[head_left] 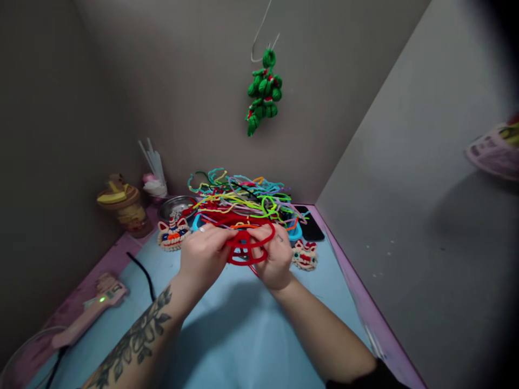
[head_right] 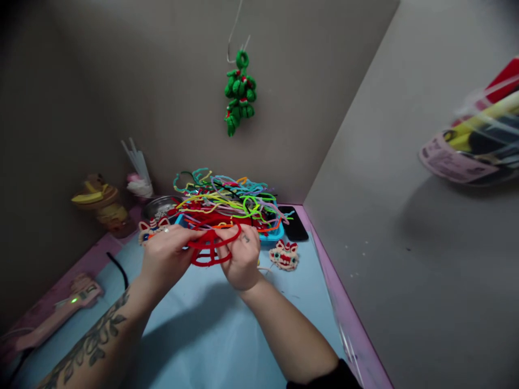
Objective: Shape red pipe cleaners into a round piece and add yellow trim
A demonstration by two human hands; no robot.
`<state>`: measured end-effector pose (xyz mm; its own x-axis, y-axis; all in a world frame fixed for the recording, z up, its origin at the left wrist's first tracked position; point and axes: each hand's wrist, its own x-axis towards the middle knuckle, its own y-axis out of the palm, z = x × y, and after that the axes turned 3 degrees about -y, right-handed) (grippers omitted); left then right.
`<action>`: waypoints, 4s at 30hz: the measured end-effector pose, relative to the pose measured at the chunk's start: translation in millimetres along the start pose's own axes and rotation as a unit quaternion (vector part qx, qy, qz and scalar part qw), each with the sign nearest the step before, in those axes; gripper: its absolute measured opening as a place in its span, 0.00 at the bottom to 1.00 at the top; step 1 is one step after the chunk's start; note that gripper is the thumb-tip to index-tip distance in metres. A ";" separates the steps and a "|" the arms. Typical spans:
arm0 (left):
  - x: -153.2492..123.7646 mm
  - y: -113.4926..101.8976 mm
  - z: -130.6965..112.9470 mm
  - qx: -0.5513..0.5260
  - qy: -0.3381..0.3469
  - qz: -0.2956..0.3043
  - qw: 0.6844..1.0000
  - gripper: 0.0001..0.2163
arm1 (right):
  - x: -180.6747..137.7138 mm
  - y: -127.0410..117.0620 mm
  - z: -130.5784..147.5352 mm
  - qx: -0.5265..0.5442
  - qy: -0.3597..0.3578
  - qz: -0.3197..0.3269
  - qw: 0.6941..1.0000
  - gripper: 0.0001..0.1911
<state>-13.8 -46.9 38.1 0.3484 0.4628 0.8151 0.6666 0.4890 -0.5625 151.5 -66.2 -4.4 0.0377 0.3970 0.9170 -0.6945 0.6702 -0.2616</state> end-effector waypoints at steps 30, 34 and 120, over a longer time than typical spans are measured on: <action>2.0 -17.7 3.6 0.113 0.147 -0.043 0.982 0.13 | 26.2 -16.6 31.8 0.028 0.064 0.097 0.993 0.06; 2.0 -17.3 1.3 0.104 0.155 -0.046 0.981 0.12 | 23.0 -17.2 33.1 -0.009 0.058 0.127 0.990 0.07; 4.3 -0.8 8.6 -0.183 -0.064 0.203 0.960 0.09 | 11.8 -5.6 6.7 -0.085 -0.008 0.058 0.995 0.10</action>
<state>-18.5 -39.0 40.8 0.5603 0.6590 0.5018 0.6879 -0.0327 -0.7251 151.0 -69.4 9.8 -0.0475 0.4696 0.8816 -0.5616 0.7173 -0.4124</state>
